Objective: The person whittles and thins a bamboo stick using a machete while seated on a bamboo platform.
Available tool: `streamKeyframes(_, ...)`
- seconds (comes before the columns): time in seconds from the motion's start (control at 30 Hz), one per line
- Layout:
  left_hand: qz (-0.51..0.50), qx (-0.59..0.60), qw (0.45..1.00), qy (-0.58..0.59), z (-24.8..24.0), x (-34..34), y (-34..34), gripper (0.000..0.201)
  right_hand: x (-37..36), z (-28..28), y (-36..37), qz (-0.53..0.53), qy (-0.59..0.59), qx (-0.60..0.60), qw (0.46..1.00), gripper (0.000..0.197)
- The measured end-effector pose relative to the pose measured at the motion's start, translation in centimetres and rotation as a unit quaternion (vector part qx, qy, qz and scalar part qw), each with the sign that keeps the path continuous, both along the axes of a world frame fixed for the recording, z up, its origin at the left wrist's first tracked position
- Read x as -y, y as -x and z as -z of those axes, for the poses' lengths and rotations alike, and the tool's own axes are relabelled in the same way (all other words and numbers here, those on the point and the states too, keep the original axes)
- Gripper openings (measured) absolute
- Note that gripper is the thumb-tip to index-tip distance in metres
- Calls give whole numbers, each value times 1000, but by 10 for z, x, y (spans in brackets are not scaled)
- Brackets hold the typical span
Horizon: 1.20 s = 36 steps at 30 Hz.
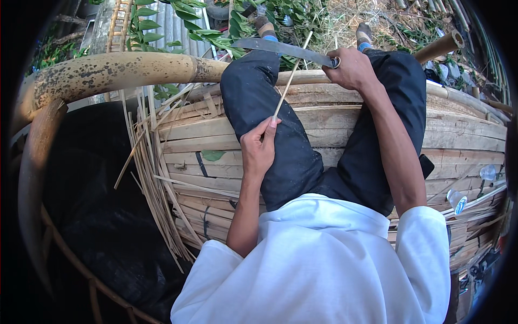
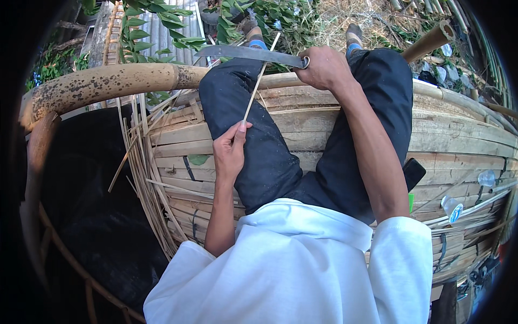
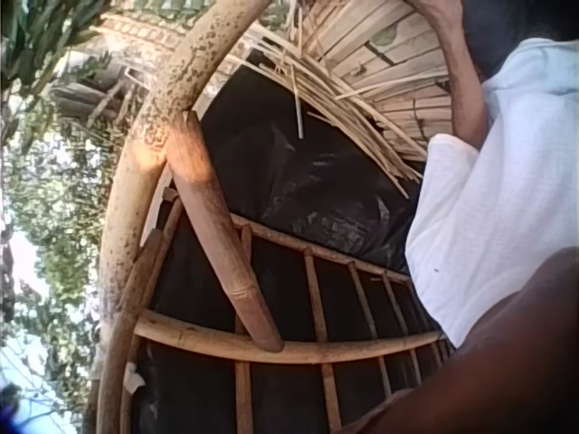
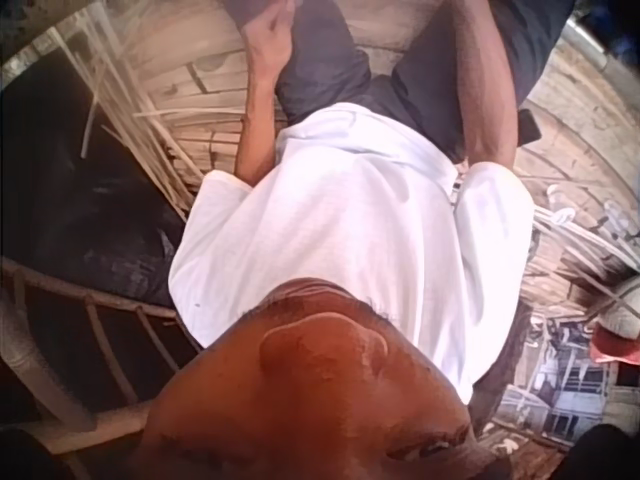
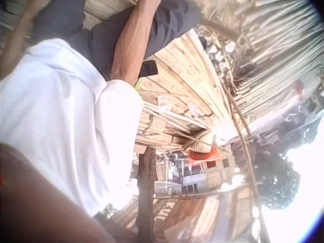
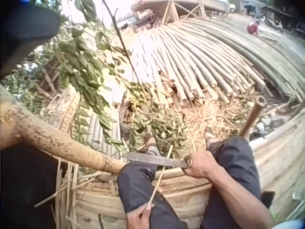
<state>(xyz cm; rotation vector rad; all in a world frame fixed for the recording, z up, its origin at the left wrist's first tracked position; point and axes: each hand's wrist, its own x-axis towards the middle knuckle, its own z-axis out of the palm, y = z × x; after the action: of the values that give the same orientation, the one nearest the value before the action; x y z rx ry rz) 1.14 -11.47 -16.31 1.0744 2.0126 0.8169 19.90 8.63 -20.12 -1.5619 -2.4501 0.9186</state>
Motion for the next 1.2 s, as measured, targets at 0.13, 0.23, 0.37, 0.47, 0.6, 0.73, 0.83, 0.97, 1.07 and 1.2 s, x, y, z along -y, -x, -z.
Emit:
streamKeyframes(0.13,5,-9,1000,-19,1,0,1,30,-3,0,2,1,-14,23,1000,31)
streamKeyframes(0.23,2,-4,1000,-16,1,1,2,29,-8,5,0,7,-13,38,999,32)
streamKeyframes(0.37,-1,-7,1000,-17,2,2,1,30,-8,8,-1,19,-26,41,999,32)
streamKeyframes(0.47,-1,-6,1000,-9,1,2,2,30,-11,11,-1,8,-21,51,998,33)
streamKeyframes(0.6,-9,14,1000,13,2,4,5,31,-16,17,-4,28,-16,53,998,34)
streamKeyframes(0.73,-4,11,999,38,1,5,9,32,-23,28,-6,124,-14,32,992,41)
streamKeyframes(0.83,-13,22,999,-35,2,17,4,32,-52,65,-35,274,80,-82,955,36)
streamKeyframes(0.97,-48,51,998,-9,2,8,3,32,-30,47,-15,307,220,-346,859,27)
streamKeyframes(1.07,-9,49,999,-8,0,-2,3,32,-10,37,-5,180,70,-267,944,27)
streamKeyframes(1.2,-10,75,997,12,1,-1,7,31,21,13,11,34,39,-159,986,27)
